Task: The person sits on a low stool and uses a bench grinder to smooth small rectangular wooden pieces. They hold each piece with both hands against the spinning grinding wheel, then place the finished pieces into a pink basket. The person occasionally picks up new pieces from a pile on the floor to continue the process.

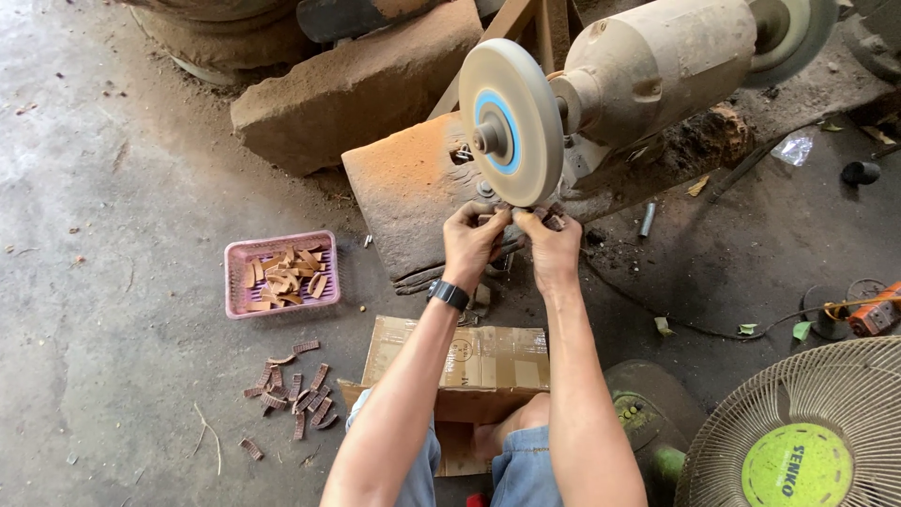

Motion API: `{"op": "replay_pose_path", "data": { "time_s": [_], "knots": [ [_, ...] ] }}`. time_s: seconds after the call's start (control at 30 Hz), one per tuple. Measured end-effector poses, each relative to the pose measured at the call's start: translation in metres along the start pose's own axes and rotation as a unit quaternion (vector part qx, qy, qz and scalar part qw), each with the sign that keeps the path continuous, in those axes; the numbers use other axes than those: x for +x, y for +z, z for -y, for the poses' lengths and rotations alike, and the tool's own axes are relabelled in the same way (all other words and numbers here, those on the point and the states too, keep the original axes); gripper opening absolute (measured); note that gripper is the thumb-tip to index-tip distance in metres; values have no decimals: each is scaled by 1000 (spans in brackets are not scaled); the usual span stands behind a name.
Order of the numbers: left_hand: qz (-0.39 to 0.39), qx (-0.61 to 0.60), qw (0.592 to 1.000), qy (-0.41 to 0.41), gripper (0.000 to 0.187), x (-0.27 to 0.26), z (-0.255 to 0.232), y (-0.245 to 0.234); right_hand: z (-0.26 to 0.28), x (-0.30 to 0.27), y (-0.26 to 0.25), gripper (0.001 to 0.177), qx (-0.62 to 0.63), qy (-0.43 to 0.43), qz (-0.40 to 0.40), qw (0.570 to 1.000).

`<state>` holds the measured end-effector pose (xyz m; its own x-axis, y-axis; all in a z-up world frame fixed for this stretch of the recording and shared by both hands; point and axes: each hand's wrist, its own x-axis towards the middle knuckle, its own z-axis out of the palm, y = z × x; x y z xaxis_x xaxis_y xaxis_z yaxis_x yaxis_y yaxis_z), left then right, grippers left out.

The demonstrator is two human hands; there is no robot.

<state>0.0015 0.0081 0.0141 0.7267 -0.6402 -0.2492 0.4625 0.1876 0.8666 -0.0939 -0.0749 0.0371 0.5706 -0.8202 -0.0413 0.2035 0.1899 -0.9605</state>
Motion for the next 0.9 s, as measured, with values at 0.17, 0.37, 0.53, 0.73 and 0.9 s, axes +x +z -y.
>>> {"op": "replay_pose_path", "data": {
  "time_s": [0.17, 0.37, 0.53, 0.73, 0.9],
  "knots": [
    [4, -16, 1000, -7, 16, 8, 9, -2, -6, 4, 2, 20, -15, -19, -30, 999],
    [-12, 10, 1000, 11, 17, -5, 5, -28, -6, -7, 12, 24, -74, 10, 8, 997],
    [-23, 39, 999, 19, 16, -8, 7, -18, -10, -5, -2, 26, -63, 52, 5, 997],
    [3, 2, 1000, 26, 18, -3, 3, -10, -4, -4, 3, 22, -3, -5, -15, 1000],
    [-1, 79, 993, 89, 18, -7, 15, -35, -6, -11, 17, 22, -78, 30, -16, 996]
  ]
}}
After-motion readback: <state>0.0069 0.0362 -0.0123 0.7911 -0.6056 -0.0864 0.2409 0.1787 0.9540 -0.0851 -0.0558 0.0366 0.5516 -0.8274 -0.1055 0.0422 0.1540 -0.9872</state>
